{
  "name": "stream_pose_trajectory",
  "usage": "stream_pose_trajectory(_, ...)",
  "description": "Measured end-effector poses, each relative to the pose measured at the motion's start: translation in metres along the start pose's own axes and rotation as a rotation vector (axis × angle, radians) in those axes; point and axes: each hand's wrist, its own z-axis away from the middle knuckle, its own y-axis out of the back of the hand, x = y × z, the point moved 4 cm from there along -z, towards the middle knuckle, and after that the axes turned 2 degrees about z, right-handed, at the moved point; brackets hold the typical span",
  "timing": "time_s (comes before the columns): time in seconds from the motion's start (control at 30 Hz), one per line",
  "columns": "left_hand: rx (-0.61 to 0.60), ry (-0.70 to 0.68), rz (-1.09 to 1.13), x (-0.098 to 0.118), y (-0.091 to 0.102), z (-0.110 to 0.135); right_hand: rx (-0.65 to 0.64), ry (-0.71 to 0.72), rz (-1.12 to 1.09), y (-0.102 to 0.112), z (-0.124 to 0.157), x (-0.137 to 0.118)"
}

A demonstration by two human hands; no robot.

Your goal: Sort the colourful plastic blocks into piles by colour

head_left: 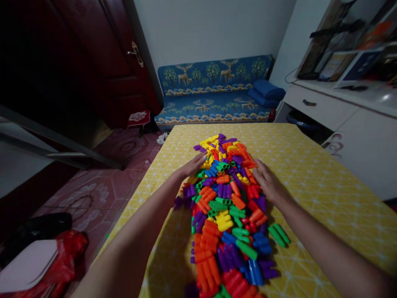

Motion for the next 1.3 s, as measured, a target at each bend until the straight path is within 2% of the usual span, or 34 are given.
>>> stream_pose_trajectory(0.07, 0.078, 0.000, -0.054, 0.004, 0.016, 0.042, 0.059, -0.013, -0.022, 0.023, 0.046, -0.017)
stream_pose_trajectory(0.1, 0.141, -0.001, -0.113, 0.007, 0.023, 0.068, 0.071, 0.025, -0.012, 0.031, 0.073, -0.027)
stream_pose_trajectory(0.17, 0.245, -0.082, -0.230, 0.020, 0.030, 0.128, 0.042, 0.140, 0.033, 0.039, 0.132, -0.043)
stream_pose_trajectory(0.2, 0.240, -0.146, -0.274, 0.028, 0.028, 0.157, 0.000, 0.176, 0.062, 0.038, 0.161, -0.049)
stream_pose_trajectory(0.27, 0.132, -0.265, -0.338, 0.044, 0.011, 0.212, -0.070, 0.211, 0.095, 0.032, 0.211, -0.055)
stream_pose_trajectory(0.33, -0.071, -0.362, -0.424, 0.057, -0.018, 0.254, -0.118, 0.246, 0.135, 0.021, 0.243, -0.060)
stream_pose_trajectory(0.4, -0.253, -0.417, -0.498, 0.064, -0.049, 0.278, -0.127, 0.264, 0.160, 0.010, 0.255, -0.065)
stream_pose_trajectory(0.43, -0.300, -0.422, -0.523, 0.065, -0.062, 0.283, -0.121, 0.261, 0.161, 0.005, 0.254, -0.069)
stream_pose_trajectory(0.53, -0.258, -0.447, -0.551, 0.067, -0.087, 0.276, -0.090, 0.238, 0.126, -0.005, 0.237, -0.082)
stream_pose_trajectory(0.63, -0.172, -0.542, -0.532, 0.070, -0.094, 0.256, -0.036, 0.285, 0.107, -0.009, 0.214, -0.097)
stream_pose_trajectory(0.73, -0.130, -0.633, -0.492, 0.076, -0.088, 0.236, -0.002, 0.332, 0.125, -0.006, 0.192, -0.106)
stream_pose_trajectory(0.87, -0.070, -0.637, -0.473, 0.082, -0.066, 0.203, -0.014, 0.329, 0.055, -0.004, 0.150, -0.111)
stream_pose_trajectory(1.03, 0.049, -0.532, -0.467, 0.081, -0.041, 0.142, 0.053, 0.324, -0.115, -0.009, 0.071, -0.114)
stream_pose_trajectory(1.13, 0.220, -0.412, -0.444, 0.073, -0.025, 0.113, 0.077, 0.282, -0.129, -0.005, 0.033, -0.108)
stream_pose_trajectory(1.2, 0.356, -0.290, -0.411, 0.061, -0.011, 0.108, 0.141, 0.237, -0.136, 0.008, 0.026, -0.094)
stream_pose_trajectory(1.3, 0.506, -0.082, -0.350, 0.033, 0.008, 0.122, 0.259, 0.113, -0.112, 0.029, 0.049, -0.053)
